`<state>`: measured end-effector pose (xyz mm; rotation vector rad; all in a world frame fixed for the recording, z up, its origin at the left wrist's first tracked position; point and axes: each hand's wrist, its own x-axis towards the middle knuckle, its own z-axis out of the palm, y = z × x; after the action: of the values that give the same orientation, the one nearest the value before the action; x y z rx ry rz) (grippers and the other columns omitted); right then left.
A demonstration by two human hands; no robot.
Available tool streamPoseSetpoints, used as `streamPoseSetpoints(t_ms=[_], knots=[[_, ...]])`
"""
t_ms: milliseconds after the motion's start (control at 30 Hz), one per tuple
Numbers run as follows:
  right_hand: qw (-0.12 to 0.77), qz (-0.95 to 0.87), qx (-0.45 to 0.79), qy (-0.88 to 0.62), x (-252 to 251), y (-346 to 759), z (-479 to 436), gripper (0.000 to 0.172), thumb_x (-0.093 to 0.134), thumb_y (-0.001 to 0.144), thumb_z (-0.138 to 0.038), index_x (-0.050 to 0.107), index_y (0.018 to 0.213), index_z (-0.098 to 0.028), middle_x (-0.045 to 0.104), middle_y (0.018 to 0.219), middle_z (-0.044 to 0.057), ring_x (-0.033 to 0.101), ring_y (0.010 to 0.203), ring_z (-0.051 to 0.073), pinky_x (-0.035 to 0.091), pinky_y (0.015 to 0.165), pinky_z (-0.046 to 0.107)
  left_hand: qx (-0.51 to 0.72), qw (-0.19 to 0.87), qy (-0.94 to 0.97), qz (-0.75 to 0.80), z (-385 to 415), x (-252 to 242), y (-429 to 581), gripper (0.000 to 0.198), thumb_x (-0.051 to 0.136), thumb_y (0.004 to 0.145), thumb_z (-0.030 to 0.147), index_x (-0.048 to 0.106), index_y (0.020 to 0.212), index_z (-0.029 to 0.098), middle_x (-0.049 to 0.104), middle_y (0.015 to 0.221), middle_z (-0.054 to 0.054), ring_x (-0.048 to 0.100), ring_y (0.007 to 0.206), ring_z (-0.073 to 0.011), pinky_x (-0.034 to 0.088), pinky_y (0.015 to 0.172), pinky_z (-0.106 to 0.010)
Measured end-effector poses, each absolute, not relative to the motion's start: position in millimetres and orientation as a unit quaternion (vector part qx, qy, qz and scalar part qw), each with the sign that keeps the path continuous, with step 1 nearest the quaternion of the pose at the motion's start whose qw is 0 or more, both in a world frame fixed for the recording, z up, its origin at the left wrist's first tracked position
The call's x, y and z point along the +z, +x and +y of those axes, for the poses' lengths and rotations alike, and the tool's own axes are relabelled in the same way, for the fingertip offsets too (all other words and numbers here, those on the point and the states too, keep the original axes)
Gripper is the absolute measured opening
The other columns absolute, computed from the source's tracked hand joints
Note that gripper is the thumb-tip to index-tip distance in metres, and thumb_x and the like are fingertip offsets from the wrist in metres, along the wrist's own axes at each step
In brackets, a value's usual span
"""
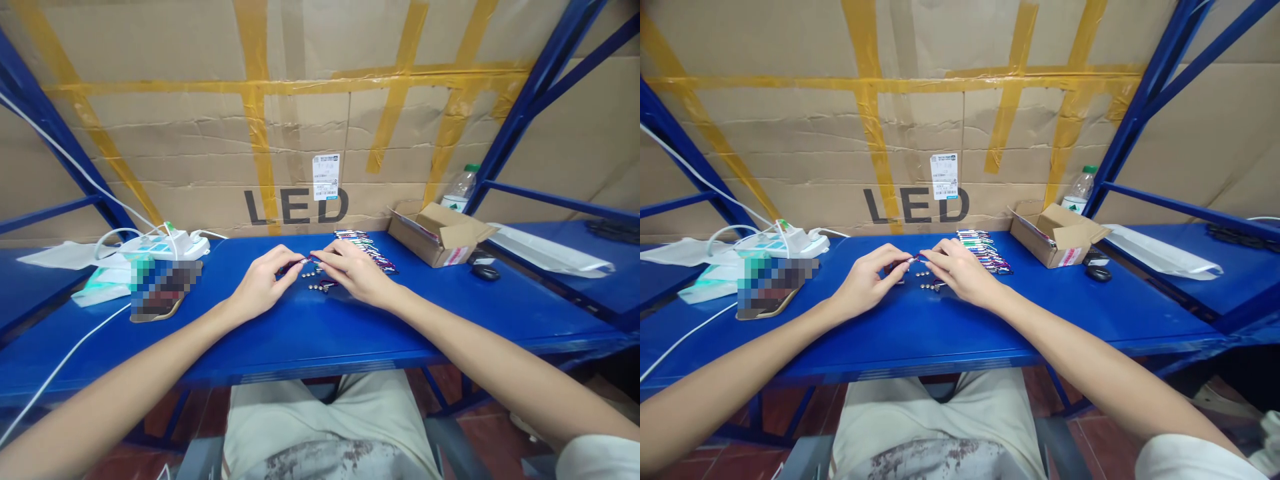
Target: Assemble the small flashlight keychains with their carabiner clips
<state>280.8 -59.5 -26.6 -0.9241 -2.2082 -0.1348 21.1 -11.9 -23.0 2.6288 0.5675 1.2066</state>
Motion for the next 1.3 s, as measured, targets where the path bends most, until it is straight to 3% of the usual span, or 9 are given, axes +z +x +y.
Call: streamPoseSetpoints(t_ms=[267, 500, 767, 1067, 1300], knots=[[0.376, -0.845, -0.063, -0.375, -23.9, 277.2, -62.1, 0.034, 0.044, 0.117, -0.035, 0.074, 0.128, -0.023, 0.069, 0.109, 0.011, 0.063, 0.102, 0.026, 0.055, 0.094, 0.043, 0.395, 0.092, 0.889, 0.214, -5.1, -26.0, 19.2, 0.036, 0.048, 0.116, 0.040, 0.076, 0.126, 0.020, 0.076, 0.105, -0.007, 0.072, 0.096, -0.0204, 0.057, 0.091, -0.033], [0.401, -0.831, -0.040, -0.384, -22.5, 277.5, -61.5, 0.030, 0.045, 0.117, -0.035, 0.072, 0.114, -0.021, 0.071, 0.106, 0.010, 0.065, 0.102, 0.025, 0.053, 0.094, 0.039, 0.371, 0.107, 0.899, 0.206, 0.3, -26.8, 17.3, 0.036, 0.050, 0.115, 0.042, 0.076, 0.129, 0.021, 0.076, 0.103, -0.006, 0.073, 0.090, -0.0194, 0.056, 0.086, -0.031], [0.421, -0.832, -0.001, -0.362, -24.1, 284.1, -56.2, 0.028, 0.053, 0.115, -0.034, 0.077, 0.123, -0.024, 0.076, 0.114, 0.010, 0.070, 0.108, 0.024, 0.054, 0.098, 0.041, 0.367, 0.076, 0.905, 0.202, 2.4, -23.8, 14.8, 0.027, 0.057, 0.113, 0.039, 0.076, 0.122, 0.022, 0.077, 0.111, -0.007, 0.071, 0.102, -0.0219, 0.054, 0.095, -0.035], [0.391, -0.838, 0.007, -0.381, -24.2, 287.6, -54.8, 0.024, 0.060, 0.112, -0.034, 0.079, 0.122, -0.025, 0.080, 0.115, 0.010, 0.069, 0.107, 0.026, 0.053, 0.097, 0.045, 0.370, 0.059, 0.902, 0.213, 1.8, -21.4, 13.0, 0.019, 0.065, 0.108, 0.038, 0.074, 0.113, 0.022, 0.076, 0.108, -0.006, 0.066, 0.098, -0.0228, 0.052, 0.090, -0.036], [0.390, -0.833, 0.052, -0.388, -23.0, 285.6, -56.9, 0.024, 0.061, 0.110, -0.030, 0.077, 0.126, -0.023, 0.079, 0.118, 0.010, 0.071, 0.108, 0.026, 0.054, 0.098, 0.044, 0.353, 0.062, 0.908, 0.218, 4.2, -22.8, 12.0, 0.028, 0.059, 0.112, 0.042, 0.077, 0.120, 0.022, 0.078, 0.110, -0.007, 0.069, 0.102, -0.0232, 0.052, 0.094, -0.038]])
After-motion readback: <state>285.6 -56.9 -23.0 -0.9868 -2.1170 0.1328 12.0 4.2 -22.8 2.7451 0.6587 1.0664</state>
